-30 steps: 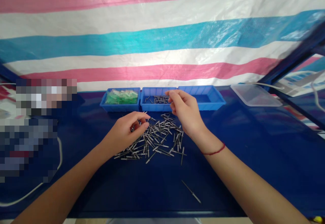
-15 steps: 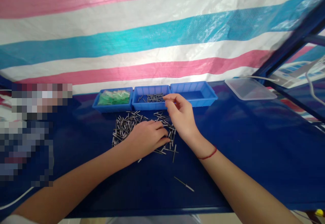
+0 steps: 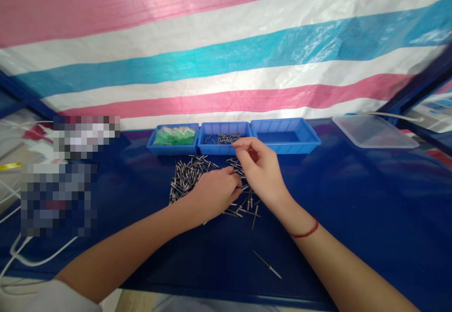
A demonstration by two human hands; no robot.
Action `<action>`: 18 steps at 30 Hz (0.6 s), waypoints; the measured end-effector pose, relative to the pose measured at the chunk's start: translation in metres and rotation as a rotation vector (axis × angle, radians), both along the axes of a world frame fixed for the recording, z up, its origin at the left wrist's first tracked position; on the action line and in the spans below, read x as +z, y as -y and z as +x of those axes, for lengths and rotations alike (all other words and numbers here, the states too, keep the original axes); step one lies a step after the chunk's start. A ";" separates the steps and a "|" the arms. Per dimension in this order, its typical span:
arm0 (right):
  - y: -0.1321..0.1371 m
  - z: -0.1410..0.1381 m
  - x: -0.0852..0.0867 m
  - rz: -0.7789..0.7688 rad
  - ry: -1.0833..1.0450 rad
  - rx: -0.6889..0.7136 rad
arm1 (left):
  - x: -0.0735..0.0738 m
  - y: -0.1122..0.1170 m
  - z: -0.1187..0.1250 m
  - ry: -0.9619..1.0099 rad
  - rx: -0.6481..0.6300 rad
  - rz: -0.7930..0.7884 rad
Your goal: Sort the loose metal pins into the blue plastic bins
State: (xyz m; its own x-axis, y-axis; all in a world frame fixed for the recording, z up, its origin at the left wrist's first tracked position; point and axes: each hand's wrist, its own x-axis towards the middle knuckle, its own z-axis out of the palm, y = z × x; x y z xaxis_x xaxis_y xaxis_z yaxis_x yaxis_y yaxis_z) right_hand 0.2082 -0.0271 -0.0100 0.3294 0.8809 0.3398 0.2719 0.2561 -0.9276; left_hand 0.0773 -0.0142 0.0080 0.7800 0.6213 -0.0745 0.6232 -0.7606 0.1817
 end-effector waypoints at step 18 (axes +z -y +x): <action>0.018 -0.022 0.002 0.063 0.260 0.053 | 0.000 -0.012 -0.047 0.699 0.298 -0.149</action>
State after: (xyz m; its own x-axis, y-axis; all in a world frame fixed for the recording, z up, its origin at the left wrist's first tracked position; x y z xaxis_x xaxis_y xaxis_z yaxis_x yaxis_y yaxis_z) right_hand 0.1858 -0.0451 -0.0077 0.1781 0.8688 0.4620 0.4831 0.3318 -0.8102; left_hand 0.0304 -0.0024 0.0083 0.4778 0.8346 0.2741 0.5005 -0.5151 0.6958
